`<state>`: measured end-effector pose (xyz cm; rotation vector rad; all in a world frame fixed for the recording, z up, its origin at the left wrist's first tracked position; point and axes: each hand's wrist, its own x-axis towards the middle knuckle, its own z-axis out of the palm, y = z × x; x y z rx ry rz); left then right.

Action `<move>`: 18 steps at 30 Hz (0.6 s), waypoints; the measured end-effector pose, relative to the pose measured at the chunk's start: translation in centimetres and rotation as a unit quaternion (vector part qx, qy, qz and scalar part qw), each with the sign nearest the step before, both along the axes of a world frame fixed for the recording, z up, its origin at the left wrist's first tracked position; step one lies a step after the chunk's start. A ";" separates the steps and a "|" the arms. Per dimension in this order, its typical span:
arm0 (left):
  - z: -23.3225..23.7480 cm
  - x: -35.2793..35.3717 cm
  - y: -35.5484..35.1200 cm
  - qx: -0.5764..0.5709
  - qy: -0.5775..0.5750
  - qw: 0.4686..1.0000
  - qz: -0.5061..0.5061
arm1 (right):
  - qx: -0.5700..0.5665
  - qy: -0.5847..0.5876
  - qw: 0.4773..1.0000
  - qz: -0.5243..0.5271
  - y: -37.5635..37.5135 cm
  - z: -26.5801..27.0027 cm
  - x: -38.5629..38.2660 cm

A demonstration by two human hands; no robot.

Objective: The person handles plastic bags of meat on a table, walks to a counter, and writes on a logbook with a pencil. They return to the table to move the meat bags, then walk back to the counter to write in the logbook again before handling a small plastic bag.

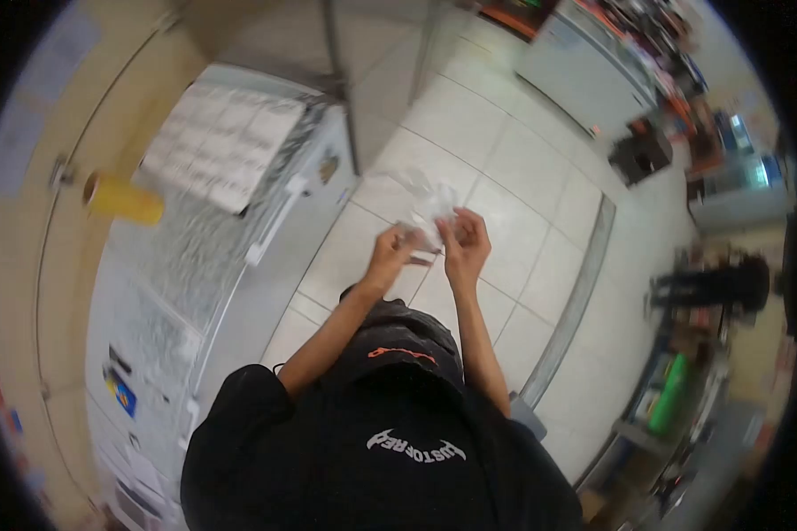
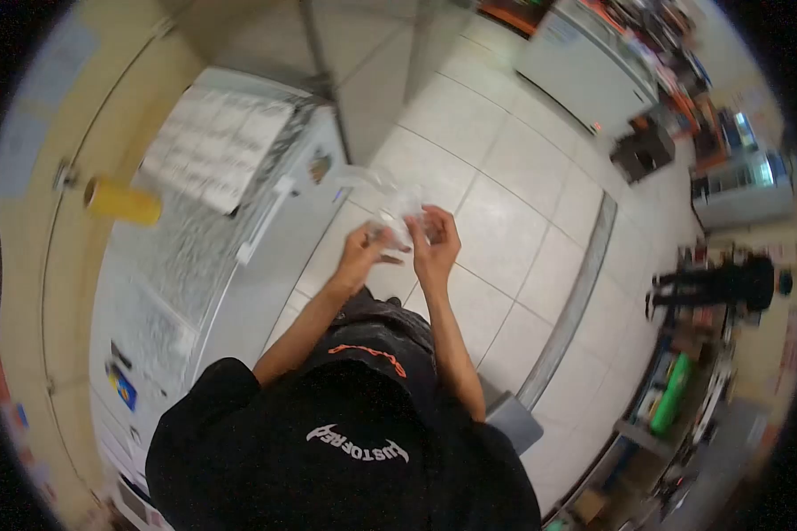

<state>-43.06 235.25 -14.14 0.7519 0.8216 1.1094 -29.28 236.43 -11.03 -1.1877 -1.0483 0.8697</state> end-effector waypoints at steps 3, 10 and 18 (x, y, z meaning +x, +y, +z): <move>0.5 4.2 9.3 0.001 0.019 1.000 0.001 | -0.005 0.043 0.998 -0.047 8.6 -1.2 5.7; -3.2 14.2 34.9 -0.057 0.157 0.986 0.013 | -0.047 -0.056 0.995 -0.073 31.6 -4.6 17.8; -0.6 29.1 57.9 0.026 0.157 0.979 -0.125 | -0.177 -0.045 0.983 -0.029 52.5 -1.6 31.7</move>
